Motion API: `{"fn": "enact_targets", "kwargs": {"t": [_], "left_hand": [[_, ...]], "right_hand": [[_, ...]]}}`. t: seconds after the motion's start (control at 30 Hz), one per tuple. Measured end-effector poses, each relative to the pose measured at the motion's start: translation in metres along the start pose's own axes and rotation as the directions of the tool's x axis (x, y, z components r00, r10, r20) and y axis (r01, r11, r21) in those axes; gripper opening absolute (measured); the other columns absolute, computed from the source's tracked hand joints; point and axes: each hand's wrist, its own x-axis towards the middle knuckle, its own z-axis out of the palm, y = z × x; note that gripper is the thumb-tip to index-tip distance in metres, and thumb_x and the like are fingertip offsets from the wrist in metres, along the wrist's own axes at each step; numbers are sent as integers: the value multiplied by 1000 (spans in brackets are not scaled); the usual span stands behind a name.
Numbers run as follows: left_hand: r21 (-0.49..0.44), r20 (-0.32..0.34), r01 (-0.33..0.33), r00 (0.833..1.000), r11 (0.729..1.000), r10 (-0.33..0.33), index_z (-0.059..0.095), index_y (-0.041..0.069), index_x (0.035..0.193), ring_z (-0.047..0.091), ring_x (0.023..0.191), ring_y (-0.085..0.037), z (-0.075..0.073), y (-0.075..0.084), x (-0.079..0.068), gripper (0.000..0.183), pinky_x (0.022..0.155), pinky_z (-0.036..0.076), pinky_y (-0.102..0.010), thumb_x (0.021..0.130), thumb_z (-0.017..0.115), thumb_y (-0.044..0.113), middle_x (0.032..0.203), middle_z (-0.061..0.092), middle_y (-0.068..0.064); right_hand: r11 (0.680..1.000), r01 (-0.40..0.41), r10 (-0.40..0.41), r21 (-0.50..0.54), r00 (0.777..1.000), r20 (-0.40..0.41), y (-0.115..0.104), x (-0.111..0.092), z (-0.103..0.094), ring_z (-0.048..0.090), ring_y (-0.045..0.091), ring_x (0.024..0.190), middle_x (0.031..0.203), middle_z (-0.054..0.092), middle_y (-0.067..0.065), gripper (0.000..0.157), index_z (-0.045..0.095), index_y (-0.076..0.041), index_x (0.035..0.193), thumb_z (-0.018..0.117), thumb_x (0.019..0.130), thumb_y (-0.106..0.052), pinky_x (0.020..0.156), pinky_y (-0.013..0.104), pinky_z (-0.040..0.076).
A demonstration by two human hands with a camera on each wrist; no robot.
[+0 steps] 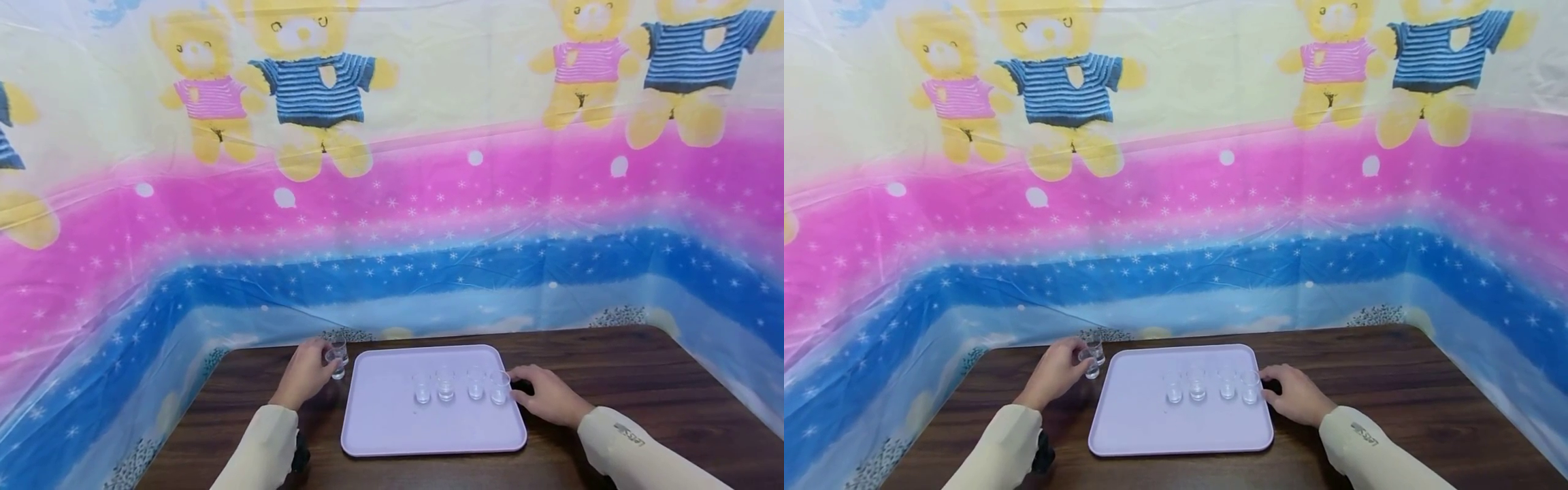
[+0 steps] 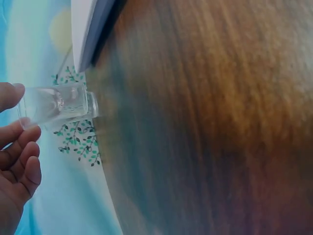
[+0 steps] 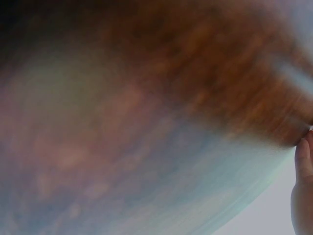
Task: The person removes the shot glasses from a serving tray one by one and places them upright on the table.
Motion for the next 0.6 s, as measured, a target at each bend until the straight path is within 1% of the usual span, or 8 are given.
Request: {"fn": "enact_targets", "kwargs": {"t": [0.1,0.3,0.6], "left_hand": [[10,25,38,999,999,-38,66,0,95,55,87,-25,2,-1,1,22,74,47,-42,83,73,16,90,61,-11],[19,46,88,995,996,-89,66,-2,97,55,87,-25,8,-3,3,23,73,47,-42,83,73,16,86,62,-9],[-2,55,144,988,990,-144,66,-3,105,55,90,-26,12,-3,7,28,72,47,-41,84,71,15,92,61,-11]], "right_hand": [[1000,-2,2,2,1000,-2,0,0,0,53,31,113,115,61,6,29,65,-11,116,67,87,-15,94,53,39],[1000,-3,3,-2,1000,-8,0,0,0,53,31,114,115,61,6,29,65,-11,116,68,87,-15,94,52,39],[1000,-20,20,0,1000,-5,1,1,0,53,29,113,115,61,4,30,65,-13,117,68,87,-17,94,52,39]]}}
